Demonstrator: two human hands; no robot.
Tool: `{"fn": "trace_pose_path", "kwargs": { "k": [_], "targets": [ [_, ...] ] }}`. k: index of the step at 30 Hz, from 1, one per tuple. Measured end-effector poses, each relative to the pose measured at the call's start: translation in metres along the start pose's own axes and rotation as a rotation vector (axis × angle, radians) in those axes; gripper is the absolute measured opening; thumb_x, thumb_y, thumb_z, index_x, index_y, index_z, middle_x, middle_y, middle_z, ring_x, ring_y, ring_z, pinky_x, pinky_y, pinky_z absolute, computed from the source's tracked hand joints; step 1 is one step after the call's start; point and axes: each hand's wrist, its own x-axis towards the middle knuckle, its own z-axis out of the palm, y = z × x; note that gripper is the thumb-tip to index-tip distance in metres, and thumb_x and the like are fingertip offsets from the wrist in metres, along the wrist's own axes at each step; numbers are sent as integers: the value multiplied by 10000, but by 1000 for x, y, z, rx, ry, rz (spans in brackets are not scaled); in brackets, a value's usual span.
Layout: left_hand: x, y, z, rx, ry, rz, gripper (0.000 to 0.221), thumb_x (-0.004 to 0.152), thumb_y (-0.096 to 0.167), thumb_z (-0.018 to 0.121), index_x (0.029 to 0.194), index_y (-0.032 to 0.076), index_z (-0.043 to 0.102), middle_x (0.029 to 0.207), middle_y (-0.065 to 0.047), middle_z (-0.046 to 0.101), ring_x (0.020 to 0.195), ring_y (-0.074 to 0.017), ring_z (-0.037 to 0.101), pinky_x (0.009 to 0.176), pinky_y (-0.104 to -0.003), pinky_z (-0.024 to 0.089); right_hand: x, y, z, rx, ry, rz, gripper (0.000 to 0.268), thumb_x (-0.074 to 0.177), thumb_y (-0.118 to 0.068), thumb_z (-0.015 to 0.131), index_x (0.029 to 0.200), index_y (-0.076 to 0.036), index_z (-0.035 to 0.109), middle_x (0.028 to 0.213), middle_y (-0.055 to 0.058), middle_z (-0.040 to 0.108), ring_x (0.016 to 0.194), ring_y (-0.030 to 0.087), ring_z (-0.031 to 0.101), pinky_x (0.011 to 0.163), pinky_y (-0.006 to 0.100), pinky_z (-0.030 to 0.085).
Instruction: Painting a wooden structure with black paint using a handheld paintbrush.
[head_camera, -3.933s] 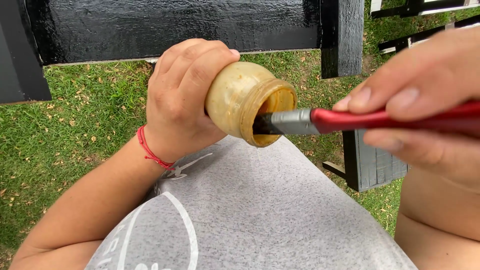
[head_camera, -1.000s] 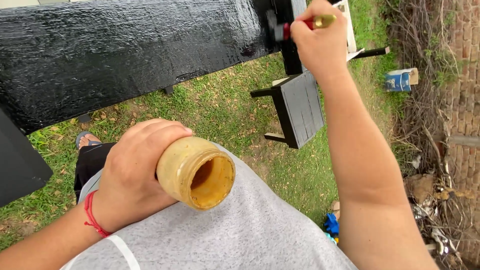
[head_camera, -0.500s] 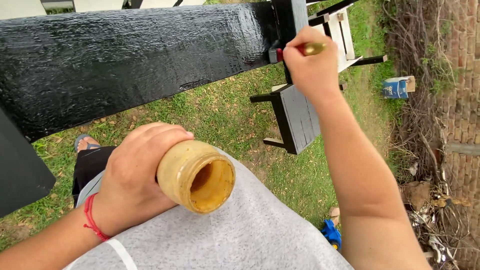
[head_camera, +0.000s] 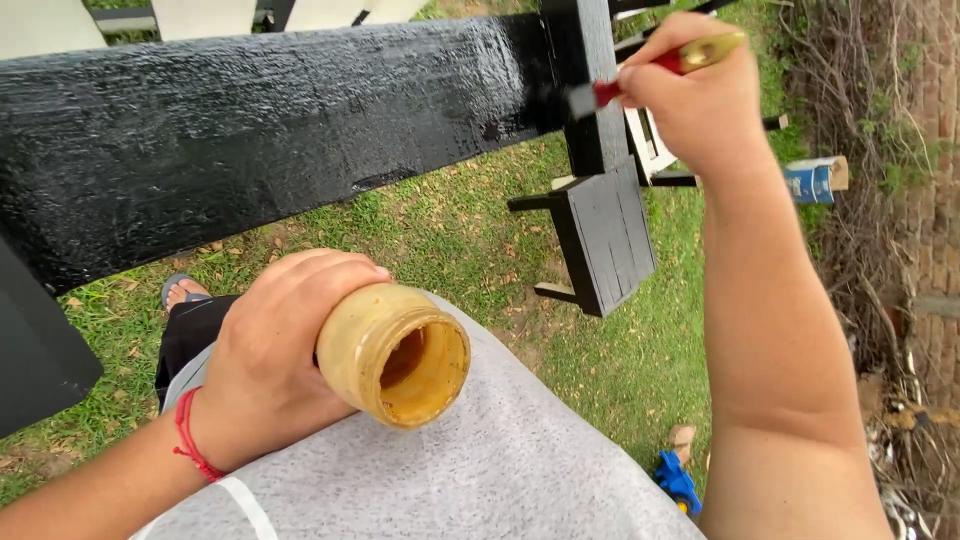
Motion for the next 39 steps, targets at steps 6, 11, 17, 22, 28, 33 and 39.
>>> {"fn": "trace_pose_path", "kwargs": {
  "k": [6, 11, 17, 22, 28, 33, 39],
  "targets": [
    [-3, -8, 5, -6, -5, -11, 479, 830, 346, 741, 1157, 31, 588, 1137, -124, 681, 1041, -294, 674, 967, -453, 505, 27, 4, 26, -101, 144, -337, 126, 911, -100, 690, 825, -190, 712, 768, -73, 650, 643, 34, 521, 517, 198, 423],
    [-5, -9, 9, 15, 37, -27, 466, 832, 315, 733, 1153, 14, 580, 1136, -141, 677, 1031, -306, 676, 967, -455, 508, 28, -3, 3, -6, 93, -269, 139, 946, -31, 695, 898, -161, 707, 846, -19, 725, 766, 20, 704, 652, 125, 571],
    [-12, -18, 10, 20, 35, -60, 578, 792, 400, 768, 1191, 31, 570, 1177, -123, 668, 1073, -293, 665, 1008, -453, 495, 10, 7, 57, -35, -50, -381, 193, 885, -10, 596, 728, -122, 597, 679, -35, 503, 619, 61, 381, 521, 214, 286],
    [-13, -19, 13, -10, 20, -58, 603, 779, 427, 771, 1191, 39, 564, 1179, -110, 665, 1082, -291, 655, 1023, -456, 479, 20, 21, 65, 695, -183, -213, 163, 860, 90, 694, 796, -39, 618, 802, 162, 694, 731, 254, 772, 592, 226, 660],
    [-5, -18, 12, -13, 7, -39, 575, 789, 371, 788, 1195, 30, 567, 1175, -124, 663, 1078, -306, 656, 1022, -455, 489, 21, 39, 65, 177, 64, -336, 184, 881, -14, 674, 748, -123, 608, 759, -11, 563, 696, 108, 592, 625, 197, 502],
    [-4, -17, 6, -14, -1, -10, 556, 803, 347, 790, 1196, 29, 560, 1178, -121, 661, 1078, -304, 654, 1015, -454, 492, 14, 53, 60, -151, 157, -509, 187, 906, -14, 633, 749, -106, 588, 721, 5, 558, 679, 121, 482, 559, 274, 363],
    [-9, -16, -7, 11, 9, -14, 536, 813, 318, 793, 1203, 32, 562, 1176, -119, 667, 1081, -299, 660, 1005, -452, 500, -9, 69, 74, -251, 245, -778, 232, 984, 115, 640, 800, -15, 582, 750, 76, 567, 720, 154, 489, 591, 234, 376]
  ]
}}
